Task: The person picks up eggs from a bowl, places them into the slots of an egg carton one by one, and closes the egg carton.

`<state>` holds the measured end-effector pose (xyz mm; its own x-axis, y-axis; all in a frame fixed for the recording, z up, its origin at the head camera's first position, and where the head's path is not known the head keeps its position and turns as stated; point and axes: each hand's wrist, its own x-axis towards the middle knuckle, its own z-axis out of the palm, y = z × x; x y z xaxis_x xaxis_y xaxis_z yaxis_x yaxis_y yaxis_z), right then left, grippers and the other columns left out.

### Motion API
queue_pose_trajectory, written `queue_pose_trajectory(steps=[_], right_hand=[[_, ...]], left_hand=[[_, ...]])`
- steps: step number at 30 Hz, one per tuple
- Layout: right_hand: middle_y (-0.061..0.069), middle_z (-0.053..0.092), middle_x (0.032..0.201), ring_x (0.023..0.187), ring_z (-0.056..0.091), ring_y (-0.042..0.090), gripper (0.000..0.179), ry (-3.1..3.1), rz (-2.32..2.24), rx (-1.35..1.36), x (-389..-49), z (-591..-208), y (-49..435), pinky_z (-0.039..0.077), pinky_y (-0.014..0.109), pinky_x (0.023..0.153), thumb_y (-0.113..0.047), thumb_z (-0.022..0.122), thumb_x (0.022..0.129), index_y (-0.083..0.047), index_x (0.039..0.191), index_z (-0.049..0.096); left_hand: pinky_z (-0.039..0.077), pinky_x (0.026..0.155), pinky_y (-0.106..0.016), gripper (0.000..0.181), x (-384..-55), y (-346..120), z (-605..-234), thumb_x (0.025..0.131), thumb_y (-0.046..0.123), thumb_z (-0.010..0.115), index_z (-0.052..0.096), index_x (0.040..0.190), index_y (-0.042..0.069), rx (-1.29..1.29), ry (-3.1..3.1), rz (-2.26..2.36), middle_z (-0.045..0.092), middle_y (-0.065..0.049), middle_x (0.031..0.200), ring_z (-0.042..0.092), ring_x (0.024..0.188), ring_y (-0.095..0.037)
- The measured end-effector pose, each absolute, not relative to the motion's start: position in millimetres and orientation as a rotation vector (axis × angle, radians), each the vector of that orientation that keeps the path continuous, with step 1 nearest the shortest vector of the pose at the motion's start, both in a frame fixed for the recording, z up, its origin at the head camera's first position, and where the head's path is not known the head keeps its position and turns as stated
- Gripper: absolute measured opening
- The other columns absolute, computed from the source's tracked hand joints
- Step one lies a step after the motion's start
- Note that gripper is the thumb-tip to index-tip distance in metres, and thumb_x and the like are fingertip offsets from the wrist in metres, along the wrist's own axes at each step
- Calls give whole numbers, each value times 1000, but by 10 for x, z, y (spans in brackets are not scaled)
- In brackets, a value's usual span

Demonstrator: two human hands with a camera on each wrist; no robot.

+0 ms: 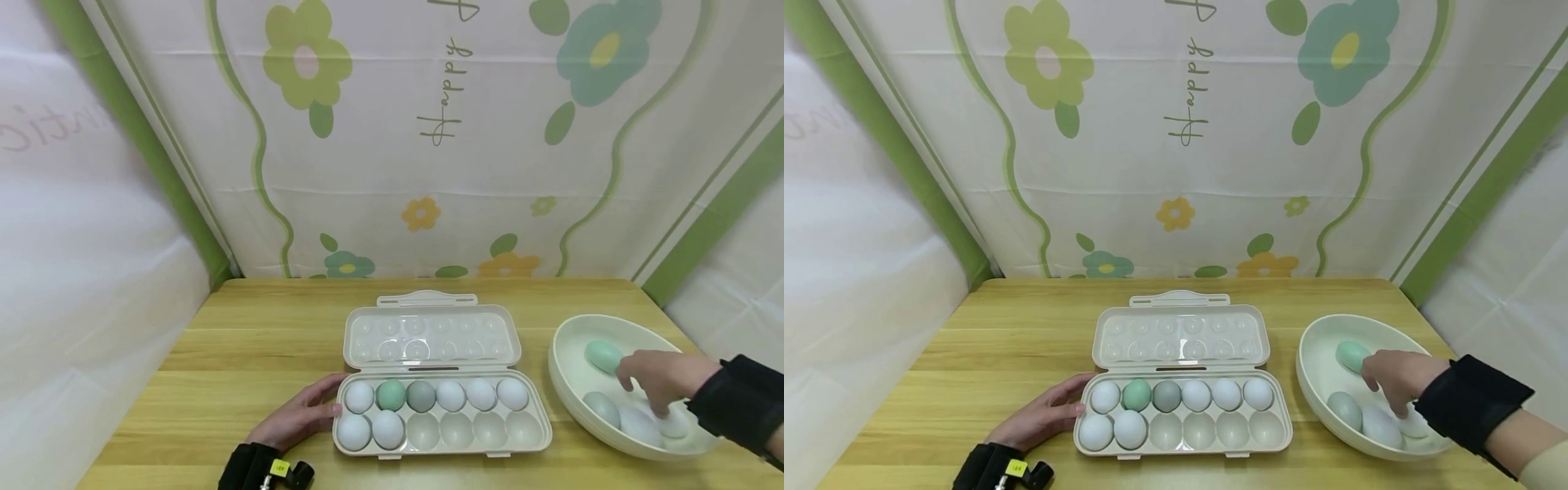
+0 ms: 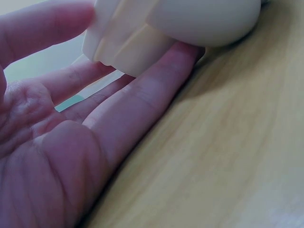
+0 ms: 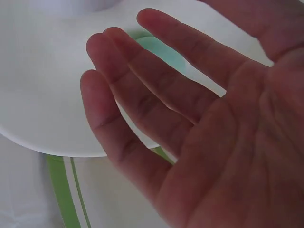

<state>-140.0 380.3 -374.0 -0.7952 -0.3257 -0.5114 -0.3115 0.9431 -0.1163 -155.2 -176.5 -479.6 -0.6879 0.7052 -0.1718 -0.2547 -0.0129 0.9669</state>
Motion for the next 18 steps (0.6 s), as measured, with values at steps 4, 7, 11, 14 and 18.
queue_pose_trajectory(steps=[4,7,11,14,18], right_hand=[[5,47,80,67,41,23,45,2503,-45,-387,-1397,-3792,3797,39,33,55,10,77,52,-11,83,52],[5,46,77,65,41,23,46,2485,-10,-358,-1397,-3820,3781,40,33,54,10,78,51,-11,81,51],[3,44,73,63,41,22,44,2488,28,-360,-1402,-3841,3768,40,32,54,8,79,50,-10,75,48],[2,45,69,61,40,20,44,2495,10,-349,-1391,-3845,3768,38,31,53,7,79,49,-11,72,46],[1,44,66,59,39,19,44,2503,-6,-342,-1372,-3852,3767,36,29,52,7,78,50,-11,69,43]], left_hand=[[46,94,-44,49,-1548,-1765,-4793,96,9,43,26,142,6,478,1579,1782,11,-26,150,37,125,-29],[46,94,-44,49,-1549,-1760,-4791,96,9,44,27,142,6,476,1581,1781,12,-26,150,37,125,-29],[46,95,-44,49,-1548,-1762,-4789,96,10,44,27,142,6,468,1589,1777,12,-26,150,36,126,-30],[45,95,-44,49,-1543,-1765,-4788,96,10,44,27,142,6,461,1592,1776,12,-27,150,36,125,-30],[45,95,-44,49,-1540,-1768,-4789,96,10,44,27,142,6,459,1590,1778,11,-27,150,37,125,-31]])
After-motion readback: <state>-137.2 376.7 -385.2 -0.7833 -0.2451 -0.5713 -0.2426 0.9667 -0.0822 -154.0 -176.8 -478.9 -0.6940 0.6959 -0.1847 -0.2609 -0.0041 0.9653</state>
